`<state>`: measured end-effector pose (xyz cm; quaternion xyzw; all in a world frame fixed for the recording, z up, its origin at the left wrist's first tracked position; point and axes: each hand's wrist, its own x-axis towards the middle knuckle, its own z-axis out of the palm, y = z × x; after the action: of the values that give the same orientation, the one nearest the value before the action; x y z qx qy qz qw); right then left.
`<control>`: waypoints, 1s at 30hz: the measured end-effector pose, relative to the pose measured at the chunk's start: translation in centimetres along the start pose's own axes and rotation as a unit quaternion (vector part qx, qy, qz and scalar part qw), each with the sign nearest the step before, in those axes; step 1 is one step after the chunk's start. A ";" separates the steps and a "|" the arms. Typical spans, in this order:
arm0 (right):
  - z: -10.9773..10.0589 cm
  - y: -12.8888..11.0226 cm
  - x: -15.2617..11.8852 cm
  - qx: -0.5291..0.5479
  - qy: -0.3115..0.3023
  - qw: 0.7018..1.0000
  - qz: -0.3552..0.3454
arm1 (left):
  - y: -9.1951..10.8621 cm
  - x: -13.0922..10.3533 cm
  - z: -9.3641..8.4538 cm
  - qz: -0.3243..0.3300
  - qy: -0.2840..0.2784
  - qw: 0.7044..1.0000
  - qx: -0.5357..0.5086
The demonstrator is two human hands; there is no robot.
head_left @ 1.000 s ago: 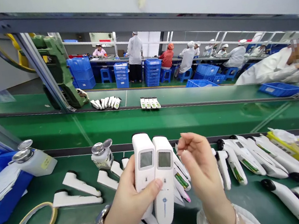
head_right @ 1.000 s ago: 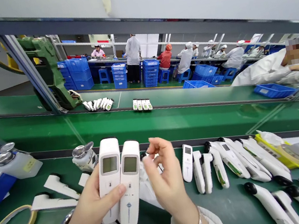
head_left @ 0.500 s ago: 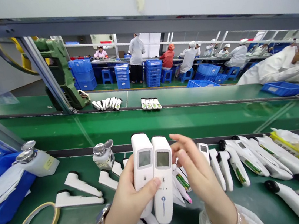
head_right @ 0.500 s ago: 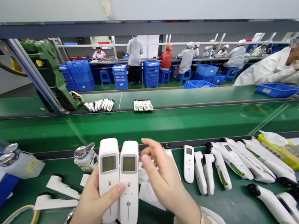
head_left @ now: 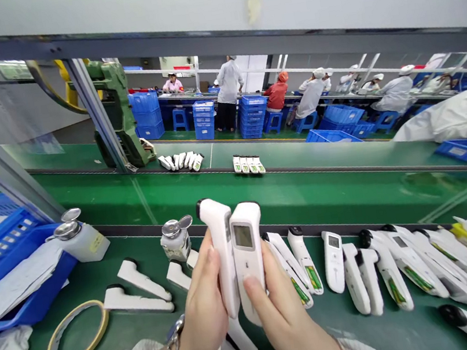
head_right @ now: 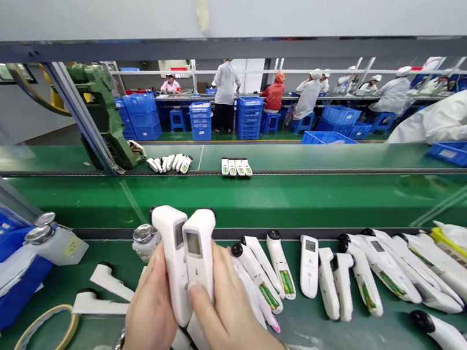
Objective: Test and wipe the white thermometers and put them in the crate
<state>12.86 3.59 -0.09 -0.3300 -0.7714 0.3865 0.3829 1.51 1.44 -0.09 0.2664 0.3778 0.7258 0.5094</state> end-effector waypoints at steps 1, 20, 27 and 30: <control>-0.1 0.1 0.0 -0.005 0.012 1.000 -0.009 | 0.0 -0.1 0.1 -0.016 -0.006 1.000 -0.014; -1.8 0.4 -1.3 0.003 -0.060 0.996 0.070 | -0.1 -1.1 0.7 -0.085 0.031 0.989 -0.116; -2.4 0.8 -1.3 -0.016 -0.045 0.998 0.039 | -0.6 -0.7 0.5 -0.092 0.011 0.991 -0.096; -2.3 1.0 -1.5 -0.033 -0.047 0.998 0.015 | -0.9 -0.5 0.5 -0.093 -0.005 0.990 -0.108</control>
<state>15.72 3.67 -0.54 -0.3357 -0.7958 0.3817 0.3292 2.54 1.24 -0.55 0.1774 0.3179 0.7106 0.6021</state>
